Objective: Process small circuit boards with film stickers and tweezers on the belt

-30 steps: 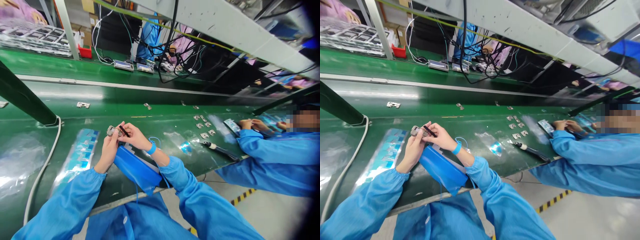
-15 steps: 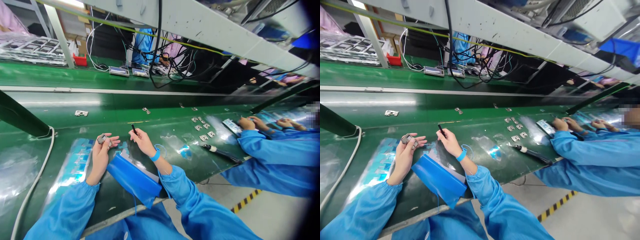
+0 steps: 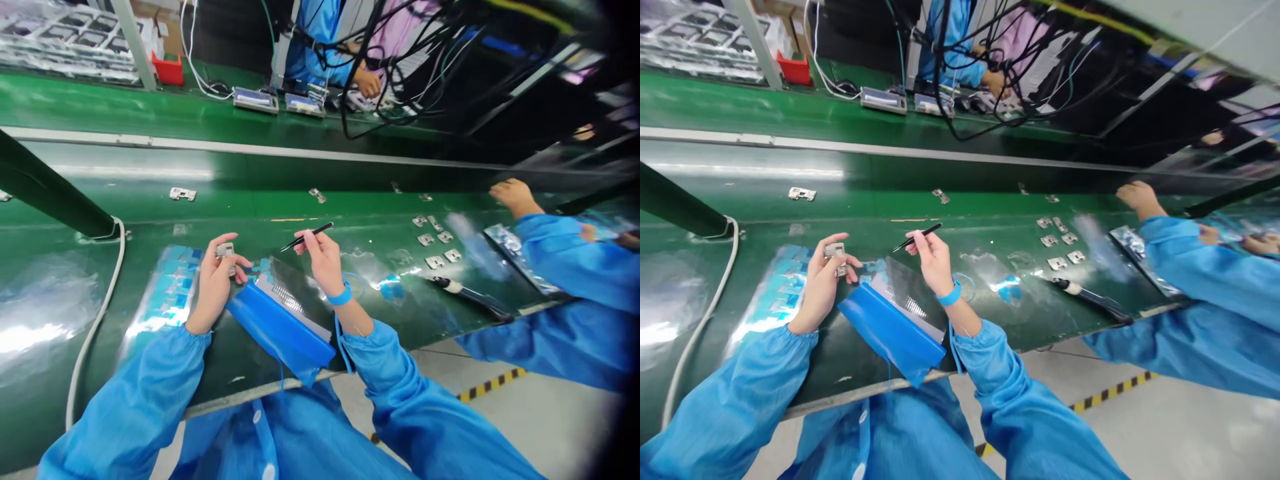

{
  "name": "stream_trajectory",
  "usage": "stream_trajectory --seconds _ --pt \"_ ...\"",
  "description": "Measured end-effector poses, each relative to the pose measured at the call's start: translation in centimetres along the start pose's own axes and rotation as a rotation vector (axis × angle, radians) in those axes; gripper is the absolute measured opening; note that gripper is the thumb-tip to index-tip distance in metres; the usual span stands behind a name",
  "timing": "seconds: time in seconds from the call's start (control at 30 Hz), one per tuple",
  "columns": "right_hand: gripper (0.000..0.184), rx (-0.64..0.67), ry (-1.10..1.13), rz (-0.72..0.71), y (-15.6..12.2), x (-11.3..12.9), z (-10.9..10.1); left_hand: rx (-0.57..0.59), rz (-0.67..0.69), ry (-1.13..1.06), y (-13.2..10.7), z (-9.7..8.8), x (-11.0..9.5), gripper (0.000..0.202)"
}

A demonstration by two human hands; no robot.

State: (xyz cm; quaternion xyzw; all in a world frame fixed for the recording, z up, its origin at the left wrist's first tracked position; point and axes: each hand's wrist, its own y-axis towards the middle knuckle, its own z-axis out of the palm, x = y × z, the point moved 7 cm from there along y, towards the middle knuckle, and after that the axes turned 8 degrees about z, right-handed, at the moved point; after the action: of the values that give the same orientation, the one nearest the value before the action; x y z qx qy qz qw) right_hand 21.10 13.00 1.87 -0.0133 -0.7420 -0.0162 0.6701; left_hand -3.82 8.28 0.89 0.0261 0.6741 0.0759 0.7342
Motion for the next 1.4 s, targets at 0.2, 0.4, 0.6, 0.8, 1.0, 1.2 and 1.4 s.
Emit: stream_trajectory --seconds 0.2,0.4,0.6,0.8,1.0,1.2,1.4 --pt "0.06 0.197 0.066 0.205 -2.0 -3.4 2.3 0.235 0.03 0.364 -0.2 1.0 0.7 0.017" --pt "0.065 0.274 0.004 0.246 -3.1 -4.9 4.0 0.447 0.085 0.671 -0.8 1.9 1.2 0.029" --pt "0.06 0.212 -0.005 0.226 -2.9 -5.4 3.8 0.522 0.111 0.829 -0.9 2.1 1.8 0.03" --pt "0.056 0.222 0.008 0.213 -2.9 -5.5 3.9 0.552 0.137 0.894 -1.2 2.3 2.0 0.028" --pt "0.061 0.226 0.015 0.252 -2.9 -5.5 4.0 0.57 0.132 0.914 -1.2 2.4 2.1 0.032" --pt "0.063 0.22 0.037 0.28 -2.7 -5.5 3.9 0.575 0.142 0.914 -1.1 2.4 2.2 0.029" --pt "0.065 0.236 0.081 0.298 -2.6 -5.8 4.2 0.574 0.155 0.909 -1.1 2.3 2.0 0.032"
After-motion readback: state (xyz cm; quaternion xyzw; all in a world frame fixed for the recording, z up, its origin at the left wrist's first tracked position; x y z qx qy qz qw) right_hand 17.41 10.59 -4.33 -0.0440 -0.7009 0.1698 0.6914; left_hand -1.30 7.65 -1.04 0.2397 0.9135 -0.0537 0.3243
